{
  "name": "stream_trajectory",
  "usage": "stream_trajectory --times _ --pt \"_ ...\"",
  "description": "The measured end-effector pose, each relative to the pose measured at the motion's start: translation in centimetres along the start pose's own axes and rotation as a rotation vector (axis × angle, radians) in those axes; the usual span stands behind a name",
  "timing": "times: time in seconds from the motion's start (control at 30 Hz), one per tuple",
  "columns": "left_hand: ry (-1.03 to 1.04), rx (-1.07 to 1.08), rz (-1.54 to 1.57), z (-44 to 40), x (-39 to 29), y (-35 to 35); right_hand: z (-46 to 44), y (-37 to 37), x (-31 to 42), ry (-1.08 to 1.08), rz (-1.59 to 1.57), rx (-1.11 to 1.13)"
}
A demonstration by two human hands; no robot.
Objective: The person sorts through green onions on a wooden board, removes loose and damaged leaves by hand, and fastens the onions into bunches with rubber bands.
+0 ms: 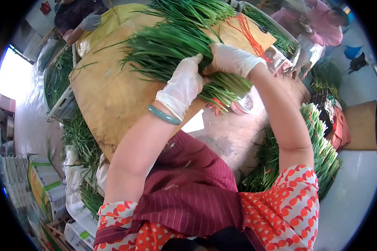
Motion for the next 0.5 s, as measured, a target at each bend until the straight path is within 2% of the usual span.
stream_trajectory --times 0.07,0.13,0.2,0.23,0.33,0.37,0.43,0.47,0.5 --pt "-0.058 0.003 -0.062 -0.5 1.1 -0.4 -0.5 1.5 -0.6 -0.029 0.073 -0.114" --pt "-0.063 -0.077 -0.133 -0.2 1.5 -0.7 0.1 2.2 -0.6 0.096 0.171 -0.104" --pt "-0.114 0.026 -0.158 -0.9 2.0 -1.0 0.7 2.1 0.3 0.097 0.415 -0.262" --pt "-0.142 0.142 -0.161 -1.3 2.0 -0.6 0.7 2.5 0.3 0.098 0.414 -0.265" --pt "-0.057 0.245 -0.246 -0.9 1.1 -1.1 0.3 3.8 0.0 0.093 0.494 -0.287" --pt "-0.055 0.244 -0.245 -0.9 0.3 -0.9 0.1 4.4 -0.6 0.135 0.427 -0.268" --pt "-0.326 0.043 -0.284 -0.5 -0.1 -2.8 0.4 5.0 -1.0 0.196 0.326 -0.228" --pt "-0.323 0.027 -0.279 0.5 -1.4 -3.0 0.3 5.0 -0.6 0.183 0.319 -0.22" --pt "-0.274 0.057 -0.506 1.5 -3.1 -3.1 0.3 5.1 -0.7 0.23 0.354 -0.205"
Point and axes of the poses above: each hand's wrist, its own z-axis away from the middle knuckle, its own y-axis out of the palm, x = y × z, the point moved 7 cm from there along -z, towards the middle knuckle, and after that the axes turned 9 degrees about z, right-handed, at the moved point
